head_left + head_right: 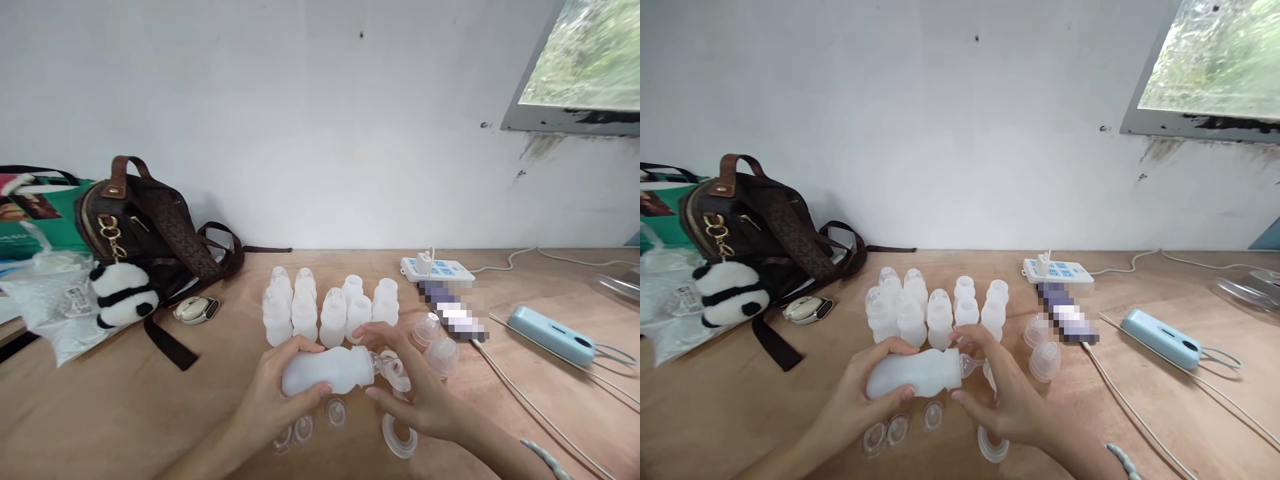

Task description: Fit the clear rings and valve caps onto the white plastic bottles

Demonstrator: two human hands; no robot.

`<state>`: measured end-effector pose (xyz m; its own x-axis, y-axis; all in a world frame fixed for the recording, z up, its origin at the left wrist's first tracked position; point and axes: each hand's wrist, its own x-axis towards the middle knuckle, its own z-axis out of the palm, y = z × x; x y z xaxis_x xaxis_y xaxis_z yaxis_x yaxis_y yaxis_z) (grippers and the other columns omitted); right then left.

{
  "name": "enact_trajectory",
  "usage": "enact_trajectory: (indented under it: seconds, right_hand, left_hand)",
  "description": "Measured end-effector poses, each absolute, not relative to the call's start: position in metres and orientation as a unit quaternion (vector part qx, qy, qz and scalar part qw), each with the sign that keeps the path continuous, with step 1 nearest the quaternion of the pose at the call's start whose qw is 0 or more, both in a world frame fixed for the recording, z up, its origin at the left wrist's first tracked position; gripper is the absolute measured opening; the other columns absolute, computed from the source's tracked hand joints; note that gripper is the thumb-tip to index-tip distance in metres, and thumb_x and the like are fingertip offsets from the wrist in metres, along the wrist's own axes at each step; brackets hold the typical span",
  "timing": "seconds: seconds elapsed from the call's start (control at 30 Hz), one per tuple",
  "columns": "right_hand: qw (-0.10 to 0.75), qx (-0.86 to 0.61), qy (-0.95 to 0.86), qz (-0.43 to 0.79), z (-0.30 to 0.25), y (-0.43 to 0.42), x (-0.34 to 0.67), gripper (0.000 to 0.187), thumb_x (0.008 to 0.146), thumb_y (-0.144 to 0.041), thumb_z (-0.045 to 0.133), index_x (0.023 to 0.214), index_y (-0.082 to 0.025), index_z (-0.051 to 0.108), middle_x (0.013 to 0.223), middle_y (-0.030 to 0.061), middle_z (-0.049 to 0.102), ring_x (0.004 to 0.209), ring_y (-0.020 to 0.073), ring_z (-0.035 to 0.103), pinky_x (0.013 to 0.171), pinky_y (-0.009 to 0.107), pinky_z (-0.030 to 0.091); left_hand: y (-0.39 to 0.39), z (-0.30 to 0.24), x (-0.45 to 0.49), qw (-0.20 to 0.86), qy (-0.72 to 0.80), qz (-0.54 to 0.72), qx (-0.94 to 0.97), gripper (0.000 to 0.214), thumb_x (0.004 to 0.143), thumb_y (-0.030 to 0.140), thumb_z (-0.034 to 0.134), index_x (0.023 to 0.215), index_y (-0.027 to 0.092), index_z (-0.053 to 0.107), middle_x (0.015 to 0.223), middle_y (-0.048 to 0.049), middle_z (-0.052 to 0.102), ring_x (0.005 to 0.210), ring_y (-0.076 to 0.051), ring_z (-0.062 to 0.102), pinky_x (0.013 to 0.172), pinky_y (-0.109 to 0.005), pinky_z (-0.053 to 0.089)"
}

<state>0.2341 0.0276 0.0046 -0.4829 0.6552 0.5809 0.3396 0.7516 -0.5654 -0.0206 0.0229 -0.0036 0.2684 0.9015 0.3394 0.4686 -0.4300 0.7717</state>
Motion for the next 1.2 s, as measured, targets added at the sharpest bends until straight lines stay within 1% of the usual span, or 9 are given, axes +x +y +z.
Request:
enact_trajectory:
  seconds: [0.1, 0.2, 0.3, 0.4, 0.57, 0.8, 0.97, 1.07, 1.2]
  right_hand:
    - [0.421, -0.313, -0.834, 0.170, -0.001, 0.026, 0.234, 0.032, 0.093, -0.023, 0.059, 0.123, -0.026, 0.050, 0.105, 0.0059, 0.069, 0.091, 0.0202, 0.067, 0.078, 0.032, 0.057]
    - [0.412, -0.345, -0.829, 0.154, -0.008, 0.028, 0.236, 0.021, 0.099, -0.025, 0.051, 0.120, -0.028, 0.054, 0.098, 0.0034, 0.071, 0.083, 0.0190, 0.068, 0.072, 0.030, 0.056]
    - [0.407, -0.323, -0.837, 0.173, -0.007, 0.029, 0.238, 0.032, 0.100, -0.030, 0.050, 0.133, -0.029, 0.049, 0.105, 0.0049, 0.072, 0.090, 0.0208, 0.070, 0.077, 0.032, 0.057]
    - [0.424, -0.279, -0.843, 0.179, 0.001, 0.028, 0.235, 0.049, 0.092, -0.028, 0.060, 0.137, -0.025, 0.042, 0.117, 0.0095, 0.065, 0.100, 0.0227, 0.066, 0.085, 0.035, 0.057]
    - [0.425, -0.305, -0.835, 0.170, 0.001, 0.028, 0.231, 0.035, 0.088, -0.020, 0.061, 0.121, -0.026, 0.050, 0.098, 0.0027, 0.066, 0.085, 0.0179, 0.064, 0.074, 0.029, 0.056]
    - [0.388, -0.313, -0.858, 0.126, 0.000, 0.026, 0.236, 0.043, 0.090, -0.027, 0.065, 0.130, -0.026, 0.049, 0.107, 0.0056, 0.072, 0.091, 0.0205, 0.069, 0.078, 0.031, 0.057]
    - [0.426, -0.308, -0.842, 0.123, -0.004, 0.028, 0.228, 0.023, 0.090, -0.040, 0.062, 0.103, -0.022, 0.058, 0.078, 0.0012, 0.065, 0.065, 0.0163, 0.061, 0.059, 0.027, 0.052]
    - [0.448, -0.312, -0.830, 0.115, -0.008, 0.029, 0.224, 0.029, 0.091, -0.050, 0.056, 0.089, -0.021, 0.055, 0.066, -0.0018, 0.058, 0.055, 0.0137, 0.054, 0.051, 0.025, 0.045]
    - [0.447, -0.319, -0.825, 0.135, -0.004, 0.026, 0.222, 0.037, 0.094, -0.055, 0.050, 0.081, -0.021, 0.054, 0.060, -0.0029, 0.055, 0.051, 0.0120, 0.050, 0.047, 0.023, 0.041]
  left_hand:
    - [0.022, -0.004, -0.021, 0.269, 0.456, 0.388, 0.755, 0.030, 0.081, 0.045, 0.073, 0.102, 0.024, 0.069, 0.095, -0.0034, 0.075, 0.084, -0.025, 0.067, 0.079, -0.036, 0.053]
    - [0.022, -0.004, -0.020, 0.267, 0.429, 0.393, 0.768, 0.030, 0.080, 0.044, 0.074, 0.102, 0.024, 0.069, 0.094, -0.0030, 0.075, 0.084, -0.025, 0.068, 0.075, -0.032, 0.053]
    - [0.023, -0.007, -0.020, 0.271, 0.439, 0.394, 0.761, 0.030, 0.080, 0.045, 0.073, 0.101, 0.024, 0.069, 0.094, -0.0032, 0.075, 0.083, -0.024, 0.067, 0.076, -0.033, 0.053]
    - [0.023, -0.009, -0.020, 0.280, 0.463, 0.384, 0.748, 0.030, 0.082, 0.047, 0.070, 0.102, 0.024, 0.069, 0.094, -0.0042, 0.075, 0.083, -0.025, 0.067, 0.079, -0.036, 0.053]
    - [0.024, -0.009, -0.020, 0.280, 0.462, 0.384, 0.749, 0.032, 0.081, 0.049, 0.070, 0.101, 0.024, 0.069, 0.093, -0.0044, 0.074, 0.080, -0.025, 0.067, 0.076, -0.035, 0.053]
    - [0.025, -0.008, -0.024, 0.279, 0.473, 0.391, 0.738, 0.035, 0.084, 0.055, 0.067, 0.100, 0.023, 0.069, 0.085, -0.0033, 0.072, 0.077, -0.025, 0.066, 0.075, -0.036, 0.055]
    - [0.025, -0.009, -0.024, 0.244, 0.385, 0.406, 0.792, 0.034, 0.085, 0.052, 0.071, 0.105, 0.024, 0.066, 0.091, -0.0024, 0.073, 0.075, -0.021, 0.068, 0.068, -0.029, 0.055]
    - [0.024, -0.014, -0.023, 0.169, 0.306, 0.440, 0.827, 0.037, 0.088, 0.048, 0.072, 0.115, 0.026, 0.060, 0.097, -0.0036, 0.073, 0.083, -0.021, 0.070, 0.073, -0.028, 0.057]
    - [0.022, -0.019, -0.025, 0.056, 0.273, 0.455, 0.846, 0.041, 0.092, 0.046, 0.069, 0.124, 0.025, 0.056, 0.106, -0.0089, 0.072, 0.092, -0.024, 0.071, 0.083, -0.033, 0.058]
